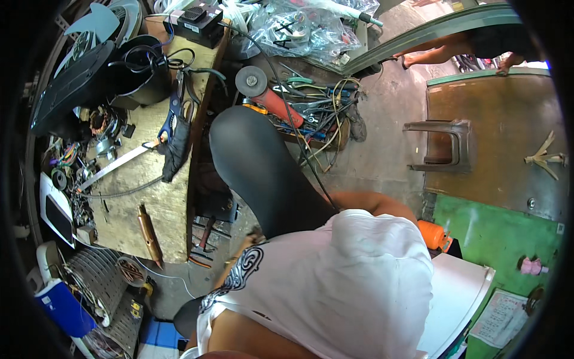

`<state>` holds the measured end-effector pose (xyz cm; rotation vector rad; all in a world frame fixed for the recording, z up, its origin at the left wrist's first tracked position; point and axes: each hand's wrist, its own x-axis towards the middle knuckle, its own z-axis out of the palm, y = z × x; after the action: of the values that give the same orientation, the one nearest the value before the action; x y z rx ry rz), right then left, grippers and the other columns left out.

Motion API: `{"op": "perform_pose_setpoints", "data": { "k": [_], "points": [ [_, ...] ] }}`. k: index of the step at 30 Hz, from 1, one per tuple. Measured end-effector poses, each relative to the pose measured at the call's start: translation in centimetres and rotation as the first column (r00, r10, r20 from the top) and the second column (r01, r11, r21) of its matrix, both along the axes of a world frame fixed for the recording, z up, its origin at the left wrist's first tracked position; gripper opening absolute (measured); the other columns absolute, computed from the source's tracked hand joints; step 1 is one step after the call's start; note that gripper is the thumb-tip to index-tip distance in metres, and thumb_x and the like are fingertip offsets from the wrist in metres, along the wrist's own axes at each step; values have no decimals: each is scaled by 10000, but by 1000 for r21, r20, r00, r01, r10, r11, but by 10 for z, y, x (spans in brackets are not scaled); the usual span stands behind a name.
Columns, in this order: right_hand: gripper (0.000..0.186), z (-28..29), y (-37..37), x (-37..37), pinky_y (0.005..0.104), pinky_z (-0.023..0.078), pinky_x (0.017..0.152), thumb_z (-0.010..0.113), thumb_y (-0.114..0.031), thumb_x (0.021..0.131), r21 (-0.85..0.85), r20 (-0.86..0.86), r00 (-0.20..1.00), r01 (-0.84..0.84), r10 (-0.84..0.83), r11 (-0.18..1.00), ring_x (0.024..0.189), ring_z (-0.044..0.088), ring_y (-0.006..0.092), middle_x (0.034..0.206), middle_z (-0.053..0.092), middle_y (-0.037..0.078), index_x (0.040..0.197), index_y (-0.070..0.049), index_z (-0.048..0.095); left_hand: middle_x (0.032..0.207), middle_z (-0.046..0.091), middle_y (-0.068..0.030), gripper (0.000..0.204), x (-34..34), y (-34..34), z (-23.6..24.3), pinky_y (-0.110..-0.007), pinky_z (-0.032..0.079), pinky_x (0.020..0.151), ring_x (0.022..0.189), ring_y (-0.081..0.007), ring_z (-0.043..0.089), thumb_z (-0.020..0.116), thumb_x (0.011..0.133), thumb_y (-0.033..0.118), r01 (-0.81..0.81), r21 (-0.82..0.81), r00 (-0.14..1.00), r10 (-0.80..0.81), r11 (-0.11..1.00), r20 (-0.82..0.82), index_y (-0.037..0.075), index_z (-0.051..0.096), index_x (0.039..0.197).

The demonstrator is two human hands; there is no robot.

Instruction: The person uses an angle grinder to smooth the end of a copper pipe and then uses a pipe cutter to trim the piece. They then handle an electrical component and plug a wire into a power strip.

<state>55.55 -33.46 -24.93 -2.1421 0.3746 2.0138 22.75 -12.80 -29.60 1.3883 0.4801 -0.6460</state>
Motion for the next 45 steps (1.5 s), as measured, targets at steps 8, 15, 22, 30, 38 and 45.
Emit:
{"op": "perform_pose_setpoints", "data": {
  "k": [8,15,22,30,38,45],
  "points": [
    [497,-9,-29,16,573,510,842,576,-378,934,73,-35,955,-292,295,954,1101,653,375,1204,663,230,1363,-131,544,1029,725,-90,305,32,-65,-6,-327,531,818,919,-196,660,640,947,199,29,-122,994,-15,992,108,38,664,1205],
    [504,-58,-37,64,547,513,861,589,-375,926,308,64,647,-737,760,601,1111,647,376,1207,657,244,1345,-98,561,1033,717,-81,335,-5,-57,-39,-337,539,794,910,-208,656,608,957,195,-179,35,976,182,983,-123,69,634,1267],
    [470,-41,21,126,513,509,889,642,-308,890,358,516,237,-933,823,45,1077,643,388,1130,669,267,1264,-25,604,1135,710,-139,301,-57,4,-37,-344,494,925,1037,-249,659,610,949,128,-435,571,863,503,696,43,45,632,1238],
    [374,20,88,175,461,552,819,588,-204,847,100,608,-310,-884,731,-457,963,698,346,1076,703,226,1141,4,685,1110,717,-161,359,-68,8,83,-362,496,904,1034,-276,667,615,967,232,-442,705,801,598,554,32,14,625,1252],
    [353,57,100,166,463,559,784,660,-246,786,-29,695,-331,-900,638,-436,978,702,347,1053,722,183,1078,-53,707,1158,691,-198,311,-61,-34,187,-381,482,951,1104,-312,652,632,957,154,-459,810,810,547,366,212,-27,614,1210],
    [345,44,48,228,473,548,805,643,-287,824,-84,710,-251,-958,658,-276,963,705,339,1055,725,169,1105,-100,713,1217,661,-217,411,-63,-42,247,-379,457,998,1141,-316,628,625,969,193,-359,881,821,553,307,142,-23,563,1314]
  ]
}}
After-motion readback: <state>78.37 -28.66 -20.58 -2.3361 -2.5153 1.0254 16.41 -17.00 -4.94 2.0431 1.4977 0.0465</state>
